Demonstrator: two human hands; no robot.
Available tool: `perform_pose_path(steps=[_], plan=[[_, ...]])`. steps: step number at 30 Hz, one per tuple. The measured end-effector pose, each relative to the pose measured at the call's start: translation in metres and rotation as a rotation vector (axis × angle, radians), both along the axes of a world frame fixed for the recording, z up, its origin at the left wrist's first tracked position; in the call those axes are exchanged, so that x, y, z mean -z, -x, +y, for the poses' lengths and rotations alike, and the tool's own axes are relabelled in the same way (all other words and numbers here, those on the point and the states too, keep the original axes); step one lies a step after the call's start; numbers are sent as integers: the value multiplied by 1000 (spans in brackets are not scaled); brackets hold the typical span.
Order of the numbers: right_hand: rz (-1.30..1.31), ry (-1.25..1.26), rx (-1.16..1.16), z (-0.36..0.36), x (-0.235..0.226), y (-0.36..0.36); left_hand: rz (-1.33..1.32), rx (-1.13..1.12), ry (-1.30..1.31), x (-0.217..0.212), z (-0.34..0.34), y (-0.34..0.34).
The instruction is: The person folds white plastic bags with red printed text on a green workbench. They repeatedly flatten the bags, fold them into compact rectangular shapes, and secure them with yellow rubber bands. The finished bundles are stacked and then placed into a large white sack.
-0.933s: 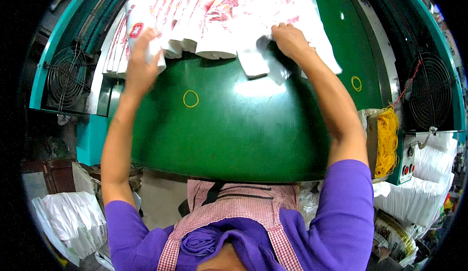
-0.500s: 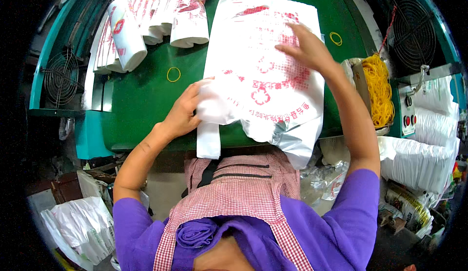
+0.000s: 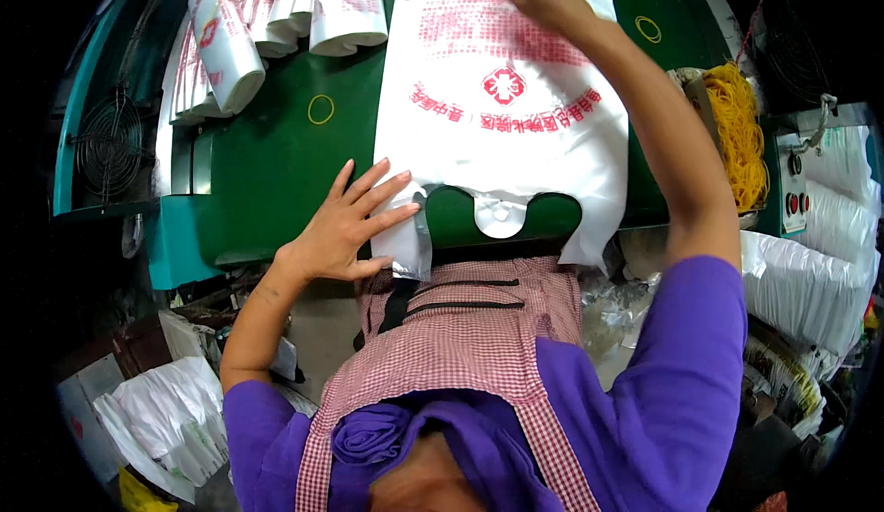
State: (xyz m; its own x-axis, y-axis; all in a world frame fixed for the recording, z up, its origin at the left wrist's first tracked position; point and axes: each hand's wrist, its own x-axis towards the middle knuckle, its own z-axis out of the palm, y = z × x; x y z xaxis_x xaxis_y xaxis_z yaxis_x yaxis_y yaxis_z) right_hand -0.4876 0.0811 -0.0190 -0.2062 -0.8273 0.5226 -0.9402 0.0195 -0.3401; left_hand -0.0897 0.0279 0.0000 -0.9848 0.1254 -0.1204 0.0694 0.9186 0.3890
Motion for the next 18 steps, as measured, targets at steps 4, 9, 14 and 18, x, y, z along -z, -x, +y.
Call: perform_pose_path(steps=[4,9,14,18], plan=[[52,-197,-187,147,-34,-74,-50,-33,146,2,-3,-5],[200,-561,33,265,13,-116,310,-71,-16,18,-8,4],[134,-472,92,273,14,-121,302,-37,-265,17,-30,38],[-157,-303,-191,270,-8,-117,222,-278,-472,7,-25,76]])
